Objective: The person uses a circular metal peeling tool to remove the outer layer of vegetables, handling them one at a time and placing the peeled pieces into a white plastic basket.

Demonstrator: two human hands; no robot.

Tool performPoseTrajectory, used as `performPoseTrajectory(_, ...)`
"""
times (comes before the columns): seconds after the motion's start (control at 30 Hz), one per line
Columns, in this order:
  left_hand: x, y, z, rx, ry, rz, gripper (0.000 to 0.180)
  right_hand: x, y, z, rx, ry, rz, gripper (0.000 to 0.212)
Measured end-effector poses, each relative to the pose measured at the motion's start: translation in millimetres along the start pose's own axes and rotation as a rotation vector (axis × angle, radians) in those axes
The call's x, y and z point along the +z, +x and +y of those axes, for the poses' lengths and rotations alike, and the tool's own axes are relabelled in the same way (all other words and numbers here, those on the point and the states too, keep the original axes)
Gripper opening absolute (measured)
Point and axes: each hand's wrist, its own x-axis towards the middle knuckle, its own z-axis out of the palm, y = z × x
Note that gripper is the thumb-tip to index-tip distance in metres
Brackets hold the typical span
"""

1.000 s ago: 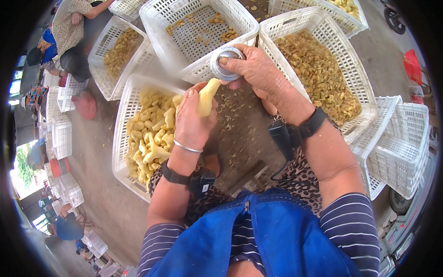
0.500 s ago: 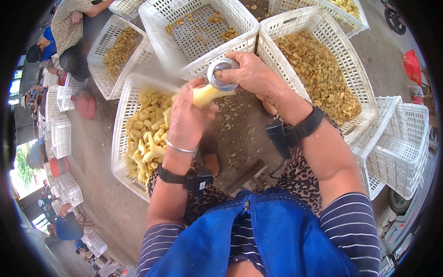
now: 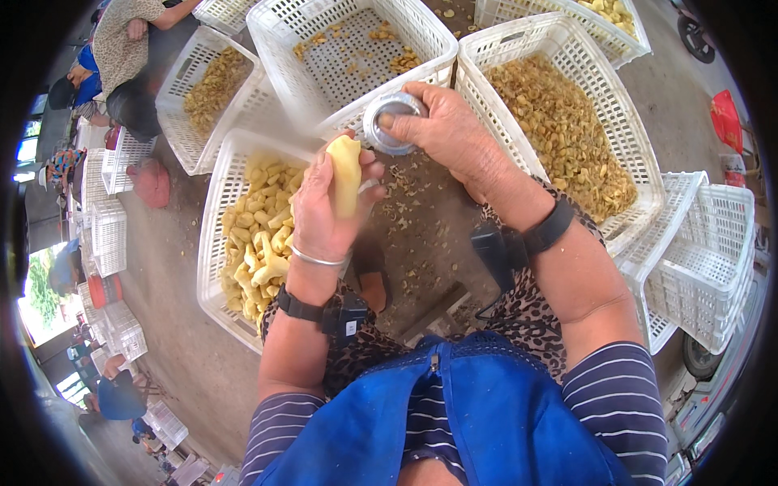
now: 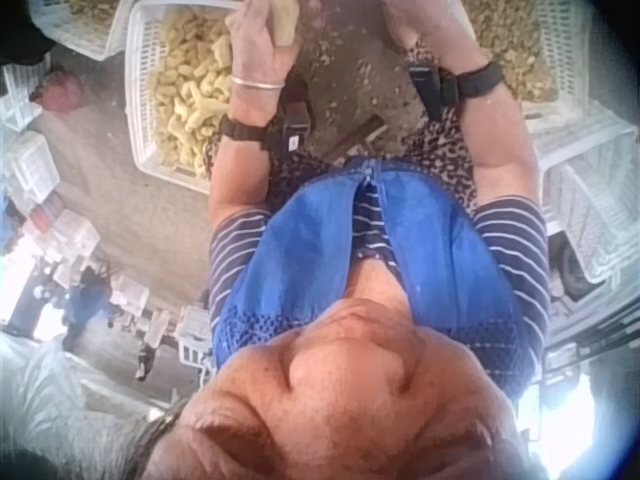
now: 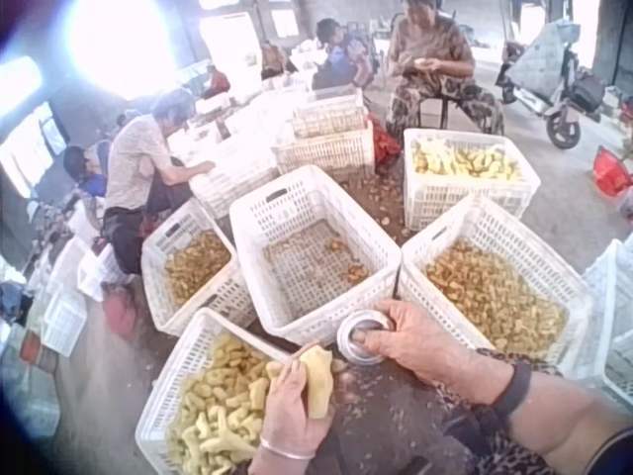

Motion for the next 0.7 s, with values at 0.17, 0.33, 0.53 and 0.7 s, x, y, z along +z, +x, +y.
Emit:
performPoseTrajectory(0.17,-12.3,-0.9,-12.1,-0.046,0.026,-0.024,0.041,11.0,-6.5,-3.2,-0.088,-0.159,0.007,0.028)
performPoseTrajectory(0.33,-26.0,-0.9,-33.5,0.137,0.257,-0.115,0.039,24.5,-7.8,3.5,-0.249,-0.502,-0.136,0.025)
performPoseTrajectory(0.53,1.4,-9.5,-19.7,-0.094,0.143,0.057,0.037,21.5,-4.7,11.1,-0.36,-0.623,-0.141,0.027)
performPoseTrajectory(0.7,14.9,-15.4,-14.6,-0.174,0.089,0.084,0.036,8.6,5.8,2.6,-0.179,-0.701,-0.074,0.023)
